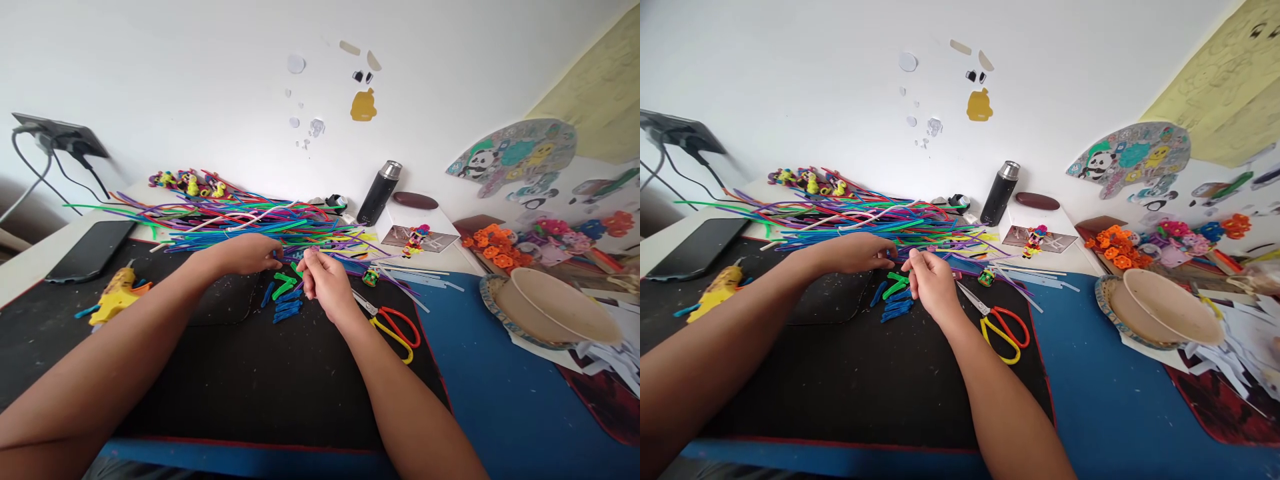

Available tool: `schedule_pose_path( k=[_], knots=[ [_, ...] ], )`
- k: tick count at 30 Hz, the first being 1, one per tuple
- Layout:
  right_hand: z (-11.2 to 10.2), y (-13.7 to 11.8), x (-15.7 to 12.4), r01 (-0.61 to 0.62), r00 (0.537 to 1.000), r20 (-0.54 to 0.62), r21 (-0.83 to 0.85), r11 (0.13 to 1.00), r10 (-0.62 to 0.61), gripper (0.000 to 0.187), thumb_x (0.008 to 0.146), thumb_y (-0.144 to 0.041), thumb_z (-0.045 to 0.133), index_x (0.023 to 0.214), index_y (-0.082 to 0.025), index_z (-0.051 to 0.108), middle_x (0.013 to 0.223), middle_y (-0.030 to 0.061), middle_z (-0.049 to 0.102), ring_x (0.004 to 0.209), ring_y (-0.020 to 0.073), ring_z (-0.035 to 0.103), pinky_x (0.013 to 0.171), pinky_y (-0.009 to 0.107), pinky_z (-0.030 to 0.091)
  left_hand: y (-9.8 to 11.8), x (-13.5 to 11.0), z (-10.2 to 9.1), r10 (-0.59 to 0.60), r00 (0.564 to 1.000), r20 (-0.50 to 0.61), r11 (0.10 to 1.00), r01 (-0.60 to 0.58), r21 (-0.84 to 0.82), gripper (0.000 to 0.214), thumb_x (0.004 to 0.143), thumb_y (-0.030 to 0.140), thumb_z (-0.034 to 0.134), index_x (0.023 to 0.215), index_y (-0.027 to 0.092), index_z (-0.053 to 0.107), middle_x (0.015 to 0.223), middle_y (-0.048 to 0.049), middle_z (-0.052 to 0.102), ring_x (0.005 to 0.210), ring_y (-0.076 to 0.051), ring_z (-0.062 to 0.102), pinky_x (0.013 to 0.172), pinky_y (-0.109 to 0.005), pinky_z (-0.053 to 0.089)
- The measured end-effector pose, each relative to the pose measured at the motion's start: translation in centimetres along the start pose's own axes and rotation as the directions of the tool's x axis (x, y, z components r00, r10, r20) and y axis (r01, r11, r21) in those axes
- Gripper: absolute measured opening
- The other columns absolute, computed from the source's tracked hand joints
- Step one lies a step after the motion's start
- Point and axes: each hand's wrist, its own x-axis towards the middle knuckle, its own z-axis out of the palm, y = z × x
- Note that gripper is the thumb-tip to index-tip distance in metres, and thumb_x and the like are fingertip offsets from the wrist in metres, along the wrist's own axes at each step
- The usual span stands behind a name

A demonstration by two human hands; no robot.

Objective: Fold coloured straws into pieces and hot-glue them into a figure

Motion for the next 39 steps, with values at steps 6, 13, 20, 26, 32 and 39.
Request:
schedule_pose_path(
  k=[6,13,20,26,32,39],
  knots=[
    [-0.1,0.2,0.2,0.0,1.0,-0.016,0.002,1.0,0.0,0.052,0.094,-0.07,0.063,0.076,-0.021,0.063,0.047,-0.0066,0.049,0.037,0.0094,0.043,0.041,0.024,0.032,-0.3,0.2,0.0,0.009,1.0,-0.012,1.0,-0.01,-0.012,0.032,0.094,0.04,0.053,0.111,0.025,0.076,0.107,-0.0067,0.082,0.091,-0.027,0.074,0.076,-0.032,0.049],
    [0.0,0.5,0.1,-0.02,1.0,-0.003,-0.022,1.0,0.02,0.051,0.095,-0.068,0.063,0.077,-0.02,0.063,0.048,-0.0065,0.049,0.037,0.0094,0.044,0.042,0.024,0.031,-0.5,0.2,0.2,0.02,1.0,-0.024,0.999,-0.021,-0.027,0.029,0.094,0.039,0.053,0.109,0.025,0.075,0.107,-0.0061,0.082,0.089,-0.025,0.073,0.073,-0.031,0.048],
    [0.5,0.5,-0.3,-0.018,0.999,0.043,-0.101,0.995,0.022,0.049,0.098,-0.064,0.059,0.076,-0.02,0.063,0.048,-0.0069,0.049,0.037,0.0095,0.045,0.044,0.024,0.035,-0.6,0.3,0.5,0.026,0.999,-0.026,0.999,-0.027,-0.038,0.031,0.095,0.042,0.053,0.108,0.025,0.075,0.107,-0.0067,0.081,0.09,-0.026,0.073,0.071,-0.031,0.048],
    [0.5,0.2,-0.3,-0.009,1.0,0.014,-0.076,0.997,0.01,0.05,0.097,-0.065,0.06,0.076,-0.02,0.063,0.048,-0.0066,0.049,0.037,0.0098,0.045,0.043,0.024,0.033,-0.9,-0.3,-0.6,-0.001,0.984,-0.177,0.999,-0.009,-0.053,0.033,0.094,0.041,0.048,0.102,0.025,0.076,0.099,-0.0061,0.081,0.085,-0.027,0.073,0.072,-0.032,0.048],
    [0.4,0.1,-0.3,0.012,1.0,-0.011,-0.064,0.998,-0.013,0.049,0.098,-0.065,0.059,0.076,-0.021,0.063,0.048,-0.0063,0.049,0.038,0.01,0.045,0.043,0.024,0.034,-3.1,-2.0,-3.1,-0.262,0.837,-0.481,0.963,0.195,-0.185,0.037,0.093,0.045,0.05,0.107,0.022,0.075,0.09,-0.0065,0.08,0.082,-0.027,0.072,0.072,-0.033,0.049],
    [0.6,0.4,-0.5,0.026,1.0,0.01,-0.092,0.995,-0.025,0.049,0.1,-0.063,0.057,0.076,-0.02,0.063,0.047,-0.0065,0.049,0.037,0.01,0.044,0.044,0.025,0.036,-4.1,-0.6,-1.8,-0.233,0.844,-0.484,0.972,0.213,-0.096,0.04,0.094,0.036,0.05,0.12,0.022,0.077,0.107,-0.0099,0.082,0.096,-0.031,0.074,0.081,-0.037,0.053]
  ],
)
